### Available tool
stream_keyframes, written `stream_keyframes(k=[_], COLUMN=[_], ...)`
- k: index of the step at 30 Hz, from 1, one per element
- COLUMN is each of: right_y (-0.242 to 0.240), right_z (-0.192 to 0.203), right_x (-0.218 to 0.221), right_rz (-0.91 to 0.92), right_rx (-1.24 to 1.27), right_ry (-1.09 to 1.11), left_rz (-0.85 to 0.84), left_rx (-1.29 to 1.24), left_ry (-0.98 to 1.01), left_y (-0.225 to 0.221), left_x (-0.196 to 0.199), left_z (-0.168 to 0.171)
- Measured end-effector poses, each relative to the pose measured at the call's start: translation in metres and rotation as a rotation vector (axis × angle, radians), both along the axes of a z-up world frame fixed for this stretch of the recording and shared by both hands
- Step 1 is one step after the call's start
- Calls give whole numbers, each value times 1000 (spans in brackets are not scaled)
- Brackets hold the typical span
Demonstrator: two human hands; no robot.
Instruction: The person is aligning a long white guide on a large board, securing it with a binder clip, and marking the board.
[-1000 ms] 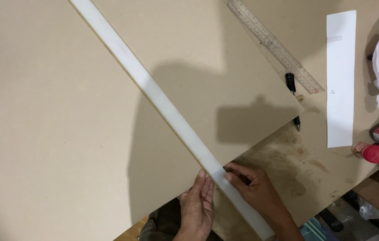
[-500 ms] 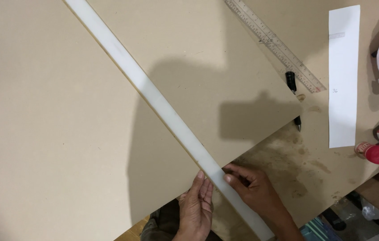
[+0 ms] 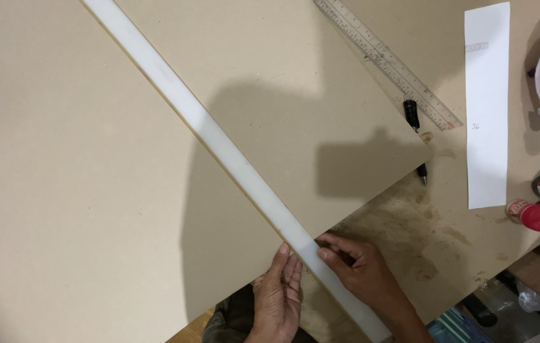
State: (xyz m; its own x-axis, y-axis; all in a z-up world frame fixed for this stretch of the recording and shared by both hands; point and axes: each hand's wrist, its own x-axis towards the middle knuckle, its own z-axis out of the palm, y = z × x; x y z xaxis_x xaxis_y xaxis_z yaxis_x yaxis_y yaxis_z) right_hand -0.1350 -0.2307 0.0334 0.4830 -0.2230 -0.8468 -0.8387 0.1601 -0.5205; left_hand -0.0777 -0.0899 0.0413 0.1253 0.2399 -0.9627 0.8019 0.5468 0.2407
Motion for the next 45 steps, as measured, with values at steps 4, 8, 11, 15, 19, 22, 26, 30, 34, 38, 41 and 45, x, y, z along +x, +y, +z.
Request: stream_keyframes(k=[4,8,11,15,19,22,26,30,34,38,41,45], right_y=[1,0,0,2,-7,-1,44,55,93,120,118,118], right_z=[-9,-3,4,0,22,-11,-11,30,13,15,24,20], right_x=[-7,-2,3,-3,-12,-76,-106,-57,-46,-35,-14,-17], right_rz=[3,20,4,7,-213,-665,-930,-302,162,244,238,208], right_rx=[-8,-1,11,-35,-133,29,252,-385,-861,-1119,-1186,-1118], right_ry=[-81,-19,54,-2,72,-102,-124,-224,-710,-601,-643,-648], left_rz=[14,13,-5,13,-13,-37,-123,-162,-227,-180,-198,-178], left_rx=[-11,-10,-2,5,-4,-56,-151,-191,-327,-431,-500,-498], left_ry=[-22,-18,14,7,9,-23,-82,-86,-236,-170,-256,-174], left_y=[1,0,-8,-3,-1,13,38,45,51,60,63,71], left_x=[-1,-1,9,3,2,-7,-26,-28,-28,-29,-28,-33], left_z=[-1,-1,14,4,4,-4,-26,-27,-22,-21,-20,-30])
